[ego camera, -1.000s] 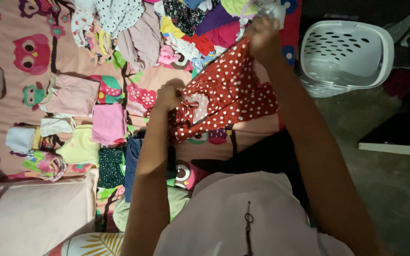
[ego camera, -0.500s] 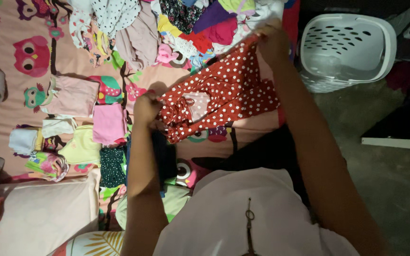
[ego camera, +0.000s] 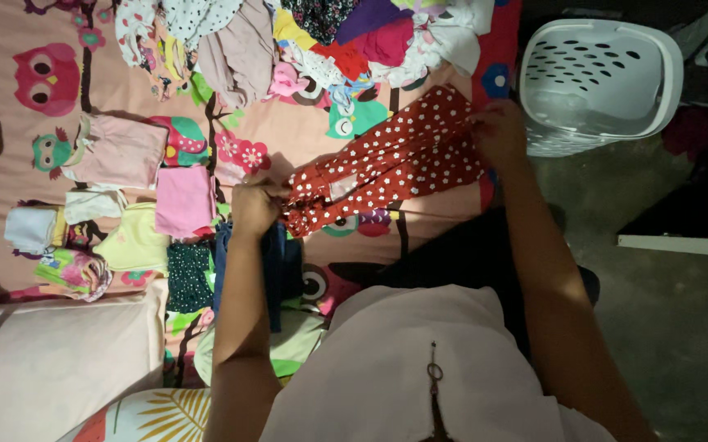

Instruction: The person folds multiple pieces of children's clothing on a bed, including a red polka-dot dress, denim shorts, a purple top, a white t-shirt, a white bodysuit, a floral top, and a pink top. Each item is smoothed and folded into a neat stack.

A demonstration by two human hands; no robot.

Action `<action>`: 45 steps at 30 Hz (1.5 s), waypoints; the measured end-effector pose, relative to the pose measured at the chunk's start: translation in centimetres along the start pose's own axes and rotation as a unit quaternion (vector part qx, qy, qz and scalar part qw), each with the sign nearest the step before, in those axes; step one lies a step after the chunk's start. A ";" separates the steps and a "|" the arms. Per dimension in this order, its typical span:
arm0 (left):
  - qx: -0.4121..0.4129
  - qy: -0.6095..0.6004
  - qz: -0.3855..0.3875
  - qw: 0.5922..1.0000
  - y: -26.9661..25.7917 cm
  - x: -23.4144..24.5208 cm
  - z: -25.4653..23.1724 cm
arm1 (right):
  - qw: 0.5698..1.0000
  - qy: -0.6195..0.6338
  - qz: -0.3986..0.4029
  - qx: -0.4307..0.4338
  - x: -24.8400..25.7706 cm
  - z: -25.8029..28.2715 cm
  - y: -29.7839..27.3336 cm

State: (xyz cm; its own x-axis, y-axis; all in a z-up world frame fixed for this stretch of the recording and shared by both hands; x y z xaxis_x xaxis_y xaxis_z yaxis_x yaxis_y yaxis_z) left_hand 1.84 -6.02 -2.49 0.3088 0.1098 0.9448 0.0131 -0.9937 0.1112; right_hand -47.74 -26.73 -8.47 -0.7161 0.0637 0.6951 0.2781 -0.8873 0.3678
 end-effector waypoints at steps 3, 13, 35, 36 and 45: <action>-0.057 0.172 0.046 0.982 -1.1 -0.8 -1.9 | 0.993 -0.108 0.050 0.020 1.1 2.8 -0.6; -0.024 0.010 -0.055 0.998 0.8 -7.9 -16.0 | 0.986 -0.104 0.009 0.132 -11.8 15.0 -2.0; 0.109 0.082 0.114 0.984 -1.7 -11.9 -12.9 | 0.951 -0.063 0.084 -0.290 -5.2 2.1 -2.9; 0.072 0.071 0.097 0.990 -1.4 -12.8 -14.3 | 0.955 -0.026 0.090 -0.281 -5.8 1.5 -2.9; -0.020 0.053 0.095 0.994 2.0 -19.1 -19.1 | 0.995 0.047 -0.013 -0.088 1.9 -3.1 -1.8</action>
State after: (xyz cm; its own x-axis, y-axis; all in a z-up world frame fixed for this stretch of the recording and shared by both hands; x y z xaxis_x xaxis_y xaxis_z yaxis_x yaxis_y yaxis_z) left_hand -22.16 -9.68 -14.43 0.2005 -0.0752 0.9768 -0.0734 -0.9954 -0.0616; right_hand -51.58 -26.44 -9.71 -0.7805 0.0523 0.6229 0.1477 -0.9528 0.2651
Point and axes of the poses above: each hand's wrist, its own y-axis towards the middle knuckle, its own x-axis out of the back of the hand, z = x × y, the point moved 6 cm from there along y, towards the middle knuckle, and after that the axes turned 8 degrees about y, right-handed, at the moved point
